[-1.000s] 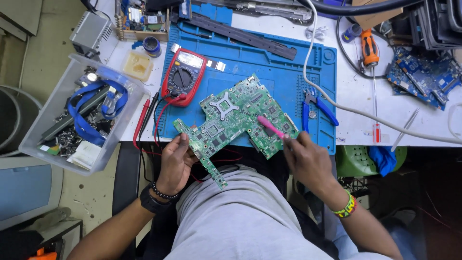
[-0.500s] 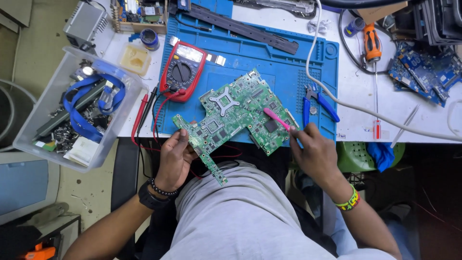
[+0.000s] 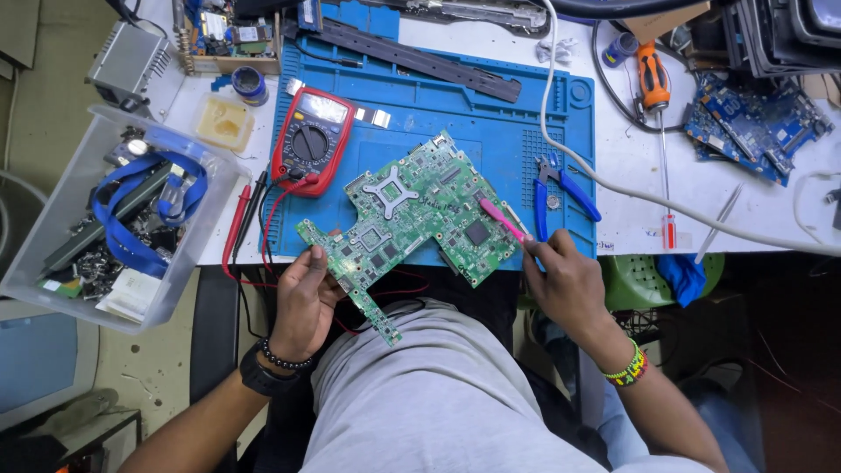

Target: Cleaning and inspecting a laptop motherboard using a small brush at an electronics repair station.

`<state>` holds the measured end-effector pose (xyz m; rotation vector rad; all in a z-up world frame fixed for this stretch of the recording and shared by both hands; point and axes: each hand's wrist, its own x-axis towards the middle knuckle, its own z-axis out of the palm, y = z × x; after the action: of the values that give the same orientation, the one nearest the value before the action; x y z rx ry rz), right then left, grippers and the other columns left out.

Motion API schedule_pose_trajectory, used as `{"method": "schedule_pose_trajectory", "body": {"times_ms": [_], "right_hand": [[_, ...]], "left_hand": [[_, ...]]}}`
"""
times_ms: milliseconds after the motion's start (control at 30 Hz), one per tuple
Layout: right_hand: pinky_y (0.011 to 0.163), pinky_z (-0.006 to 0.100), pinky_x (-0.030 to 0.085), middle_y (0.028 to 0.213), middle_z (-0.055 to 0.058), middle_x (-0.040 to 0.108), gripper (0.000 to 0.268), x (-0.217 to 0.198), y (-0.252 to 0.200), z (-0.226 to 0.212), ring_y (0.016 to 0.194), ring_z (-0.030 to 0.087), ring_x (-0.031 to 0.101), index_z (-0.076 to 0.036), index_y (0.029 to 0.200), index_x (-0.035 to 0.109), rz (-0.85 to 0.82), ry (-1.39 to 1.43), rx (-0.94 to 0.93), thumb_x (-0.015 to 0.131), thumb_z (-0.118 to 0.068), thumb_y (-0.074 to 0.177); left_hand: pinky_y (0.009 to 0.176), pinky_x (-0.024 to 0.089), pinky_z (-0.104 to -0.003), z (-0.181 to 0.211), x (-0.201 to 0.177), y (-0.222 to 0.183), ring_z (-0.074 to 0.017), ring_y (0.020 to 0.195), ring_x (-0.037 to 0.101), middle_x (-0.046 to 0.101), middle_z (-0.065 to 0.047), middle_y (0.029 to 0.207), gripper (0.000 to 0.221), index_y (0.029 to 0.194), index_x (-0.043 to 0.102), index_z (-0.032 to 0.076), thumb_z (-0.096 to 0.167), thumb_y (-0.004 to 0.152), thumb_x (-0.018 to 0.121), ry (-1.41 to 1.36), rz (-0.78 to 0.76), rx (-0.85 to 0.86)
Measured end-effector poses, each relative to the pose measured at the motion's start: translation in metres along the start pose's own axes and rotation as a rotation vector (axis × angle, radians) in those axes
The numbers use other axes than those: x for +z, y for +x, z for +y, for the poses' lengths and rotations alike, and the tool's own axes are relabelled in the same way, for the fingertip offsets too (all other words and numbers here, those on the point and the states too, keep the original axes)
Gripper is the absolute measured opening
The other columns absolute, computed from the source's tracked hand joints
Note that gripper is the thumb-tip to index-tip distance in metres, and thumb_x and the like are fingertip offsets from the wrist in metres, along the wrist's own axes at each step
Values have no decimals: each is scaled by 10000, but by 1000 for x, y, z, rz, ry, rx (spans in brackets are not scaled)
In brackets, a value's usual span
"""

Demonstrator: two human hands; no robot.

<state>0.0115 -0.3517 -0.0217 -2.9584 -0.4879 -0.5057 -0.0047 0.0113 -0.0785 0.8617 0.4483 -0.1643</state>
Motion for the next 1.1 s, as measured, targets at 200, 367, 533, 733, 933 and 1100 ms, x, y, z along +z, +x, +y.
{"method": "schedule_pose_trajectory", "body": {"times_ms": [200, 367, 533, 733, 933, 1100], "right_hand": [[384, 379, 422, 764, 14, 434, 91, 22, 32, -6, 387, 269, 515, -119, 921, 707, 44, 66, -27, 696, -166, 998], [377, 369, 432, 766, 13, 415, 108, 4, 15, -6, 374, 260, 500, -112, 928, 709, 6, 45, -27, 673, -171, 1011], [404, 375, 428, 773, -6, 422, 113, 6, -3, 9, 408, 269, 522, -161, 926, 720, 27, -91, -33, 700, -240, 1005], [376, 389, 448, 751, 15, 431, 107, 19, 25, -7, 395, 293, 529, -136, 903, 720, 106, 31, -27, 698, -172, 1002], [424, 408, 475, 768, -10, 456, 105, 12, 1, 10, 444, 291, 585, -212, 915, 718, 67, -80, -11, 702, -282, 991], [392, 391, 453, 783, 26, 444, 82, 15, 20, 3, 415, 285, 544, -85, 933, 711, 9, 58, 11, 696, -124, 1003]], "left_hand": [[730, 643, -390, -23, -25, 16, -288, 816, 763, 747, -154, 925, 236, 1023, 627, 53, 273, 1072, 558, -32, 8, 7], [744, 633, -379, 16, 18, -7, -271, 834, 755, 745, -146, 928, 238, 1013, 622, 48, 264, 1074, 544, -7, -2, 5], [747, 638, -377, 4, 7, -6, -262, 843, 757, 750, -142, 953, 239, 1038, 627, 50, 272, 1074, 545, -13, 23, -2], [714, 631, -332, 17, 21, -11, -230, 777, 748, 718, -88, 851, 216, 985, 622, 71, 261, 1068, 562, -5, 5, 23], [715, 629, -336, 20, 23, -11, -233, 781, 755, 718, -88, 836, 218, 963, 620, 78, 263, 1067, 571, -21, 18, 10], [701, 610, -317, 17, 18, -10, -216, 762, 737, 697, -63, 822, 231, 966, 620, 81, 274, 1079, 558, 2, 2, 7]]}}
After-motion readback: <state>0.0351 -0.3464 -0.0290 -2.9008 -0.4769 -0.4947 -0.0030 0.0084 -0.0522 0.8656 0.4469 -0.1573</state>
